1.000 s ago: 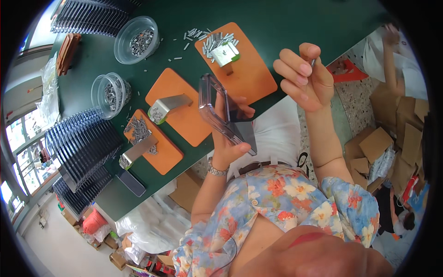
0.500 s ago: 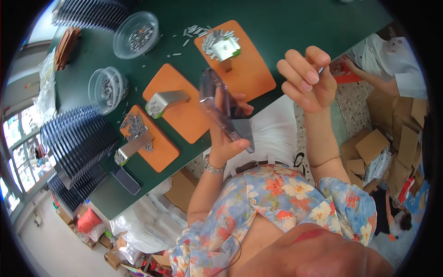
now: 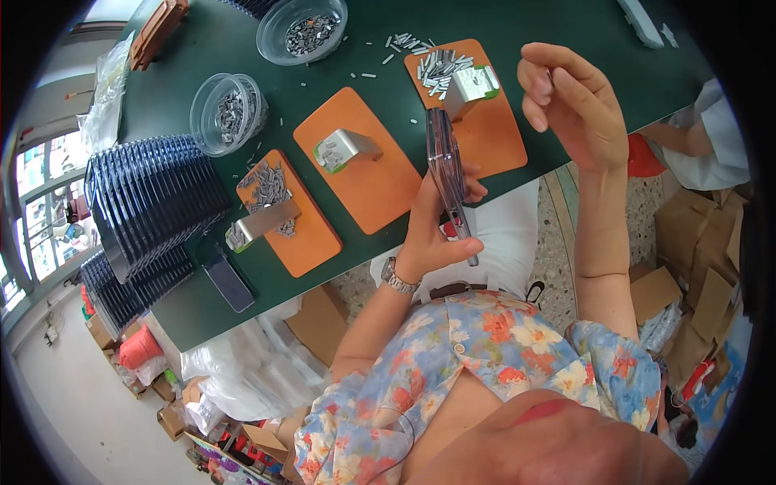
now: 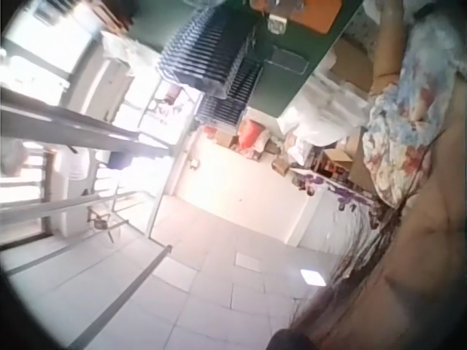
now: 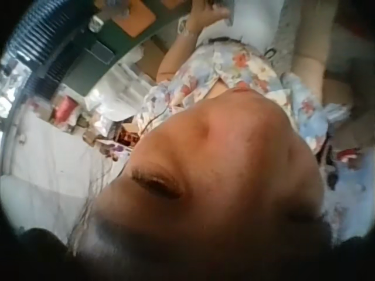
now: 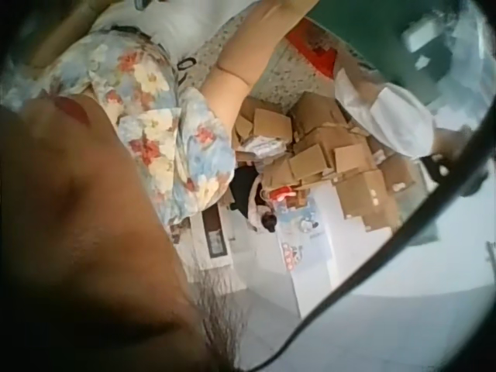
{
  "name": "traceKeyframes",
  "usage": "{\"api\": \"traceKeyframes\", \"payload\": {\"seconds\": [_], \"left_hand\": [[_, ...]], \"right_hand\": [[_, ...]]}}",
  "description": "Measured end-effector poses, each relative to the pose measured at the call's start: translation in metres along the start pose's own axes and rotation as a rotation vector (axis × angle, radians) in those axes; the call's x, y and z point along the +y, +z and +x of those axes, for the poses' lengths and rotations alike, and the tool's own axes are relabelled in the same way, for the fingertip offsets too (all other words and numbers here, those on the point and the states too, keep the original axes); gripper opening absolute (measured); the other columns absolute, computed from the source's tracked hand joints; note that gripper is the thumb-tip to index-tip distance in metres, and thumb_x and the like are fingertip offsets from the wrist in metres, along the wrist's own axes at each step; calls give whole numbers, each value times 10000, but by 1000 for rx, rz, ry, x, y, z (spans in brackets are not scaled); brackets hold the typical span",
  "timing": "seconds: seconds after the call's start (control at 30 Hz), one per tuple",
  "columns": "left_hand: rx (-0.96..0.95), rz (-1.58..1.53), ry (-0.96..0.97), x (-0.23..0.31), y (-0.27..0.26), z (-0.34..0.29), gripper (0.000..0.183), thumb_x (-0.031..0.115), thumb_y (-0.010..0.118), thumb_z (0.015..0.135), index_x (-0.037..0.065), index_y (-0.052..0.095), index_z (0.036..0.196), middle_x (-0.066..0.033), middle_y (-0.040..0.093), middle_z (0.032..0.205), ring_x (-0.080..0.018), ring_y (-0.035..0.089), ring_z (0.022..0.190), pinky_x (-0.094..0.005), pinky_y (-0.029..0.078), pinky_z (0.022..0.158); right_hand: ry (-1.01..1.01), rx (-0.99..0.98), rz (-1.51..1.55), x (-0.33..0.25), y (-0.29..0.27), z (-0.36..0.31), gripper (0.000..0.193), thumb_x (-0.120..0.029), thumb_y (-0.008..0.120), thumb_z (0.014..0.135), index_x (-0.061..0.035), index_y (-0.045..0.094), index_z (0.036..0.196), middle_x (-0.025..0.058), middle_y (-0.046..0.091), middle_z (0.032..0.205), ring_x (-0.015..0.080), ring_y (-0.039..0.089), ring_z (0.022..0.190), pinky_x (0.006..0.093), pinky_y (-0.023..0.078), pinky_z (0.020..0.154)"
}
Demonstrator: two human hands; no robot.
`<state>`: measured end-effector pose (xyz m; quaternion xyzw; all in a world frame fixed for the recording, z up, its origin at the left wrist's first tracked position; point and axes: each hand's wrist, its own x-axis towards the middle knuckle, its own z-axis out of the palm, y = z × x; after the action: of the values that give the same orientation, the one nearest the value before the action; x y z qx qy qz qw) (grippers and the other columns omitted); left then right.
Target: The person assembles phone cases by picking up cases, inserting small metal button components into the edges of each case by hand, and stacking the assembled cases on the table.
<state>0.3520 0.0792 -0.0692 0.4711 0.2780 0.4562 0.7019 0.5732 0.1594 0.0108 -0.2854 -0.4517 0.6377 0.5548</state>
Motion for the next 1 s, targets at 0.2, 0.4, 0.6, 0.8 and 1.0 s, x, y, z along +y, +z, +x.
{"api": "traceKeyframes", "payload": {"seconds": [0.2,0.4,0.6,0.8,1.0], "left_hand": [[-3,-3,-13,1,-2,-1,963,447,832,643,-10,369,1352,-108,495,1237,-192,580,1042,-346,482,915],[-14,7,-23,0,-6,-4,1013,442,835,639,-6,329,1393,-111,489,1245,-194,579,1038,-349,483,914],[-36,8,-3,3,-7,-8,1094,435,834,641,-7,253,1455,-113,486,1248,-193,581,1031,-351,488,912],[-38,4,17,3,-9,-15,1141,410,833,665,18,173,1509,-117,484,1261,-194,578,1032,-348,488,914],[-47,13,18,4,-9,-18,1138,415,831,673,24,169,1512,-123,488,1253,-195,578,1030,-346,485,914]], "right_hand": [[13,-96,229,6,-5,2,187,-108,477,990,26,592,1050,75,524,903,137,501,710,265,454,620],[0,-132,137,5,-10,3,155,-103,519,974,14,618,997,76,559,902,116,501,683,247,440,554],[85,47,-483,-9,14,24,170,-163,591,938,-8,623,876,36,556,786,70,476,619,208,401,520],[116,-6,-703,-10,31,33,199,-208,635,921,-34,640,824,-19,568,706,36,468,582,190,346,510],[153,47,-583,-4,28,28,208,-238,641,923,-58,647,818,-24,565,705,24,458,578,185,324,500]]}}
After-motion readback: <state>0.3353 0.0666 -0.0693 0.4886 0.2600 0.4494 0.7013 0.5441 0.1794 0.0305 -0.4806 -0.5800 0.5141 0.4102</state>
